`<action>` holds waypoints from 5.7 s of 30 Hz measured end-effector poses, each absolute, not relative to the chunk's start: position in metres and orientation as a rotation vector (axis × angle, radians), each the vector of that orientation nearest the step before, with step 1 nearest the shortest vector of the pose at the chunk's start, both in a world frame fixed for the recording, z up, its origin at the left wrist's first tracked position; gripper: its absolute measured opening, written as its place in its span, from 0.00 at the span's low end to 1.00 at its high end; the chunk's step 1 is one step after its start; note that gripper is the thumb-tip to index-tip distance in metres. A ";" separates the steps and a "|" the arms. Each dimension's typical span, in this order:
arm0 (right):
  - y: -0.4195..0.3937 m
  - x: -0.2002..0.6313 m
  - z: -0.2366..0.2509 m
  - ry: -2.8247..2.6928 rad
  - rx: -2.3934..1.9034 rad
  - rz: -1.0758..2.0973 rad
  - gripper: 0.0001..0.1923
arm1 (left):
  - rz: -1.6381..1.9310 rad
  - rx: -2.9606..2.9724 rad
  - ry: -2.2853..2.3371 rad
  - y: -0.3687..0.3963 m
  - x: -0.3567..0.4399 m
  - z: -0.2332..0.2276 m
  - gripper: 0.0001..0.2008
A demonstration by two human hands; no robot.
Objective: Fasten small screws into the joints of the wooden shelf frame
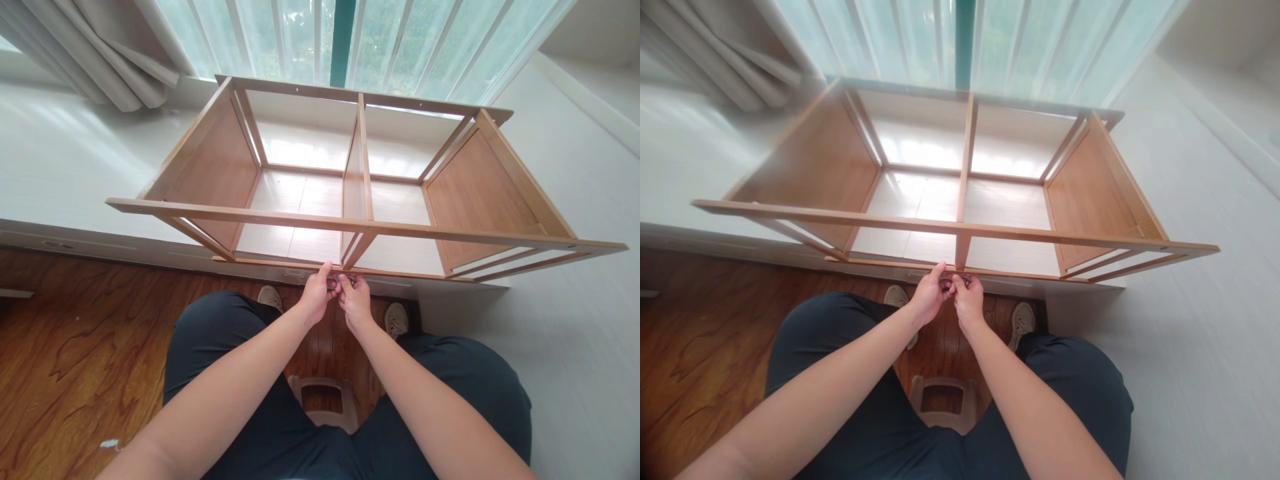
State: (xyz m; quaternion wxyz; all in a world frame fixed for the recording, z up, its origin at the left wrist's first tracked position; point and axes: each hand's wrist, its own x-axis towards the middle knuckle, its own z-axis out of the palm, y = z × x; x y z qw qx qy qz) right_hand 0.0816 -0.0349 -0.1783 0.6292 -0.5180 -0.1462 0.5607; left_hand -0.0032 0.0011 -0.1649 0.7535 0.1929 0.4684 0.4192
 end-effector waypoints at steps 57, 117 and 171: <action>-0.097 0.119 -0.178 -1.543 -1.642 0.395 0.07 | 0.782 0.318 0.894 -0.035 -0.002 -0.170 0.13; -0.079 0.114 -0.167 -1.584 -1.661 0.625 0.13 | 0.789 0.359 0.951 -0.018 -0.005 -0.166 0.13; -0.085 0.115 -0.168 -1.382 -1.593 0.864 0.13 | 0.796 0.587 1.071 -0.017 -0.006 -0.165 0.23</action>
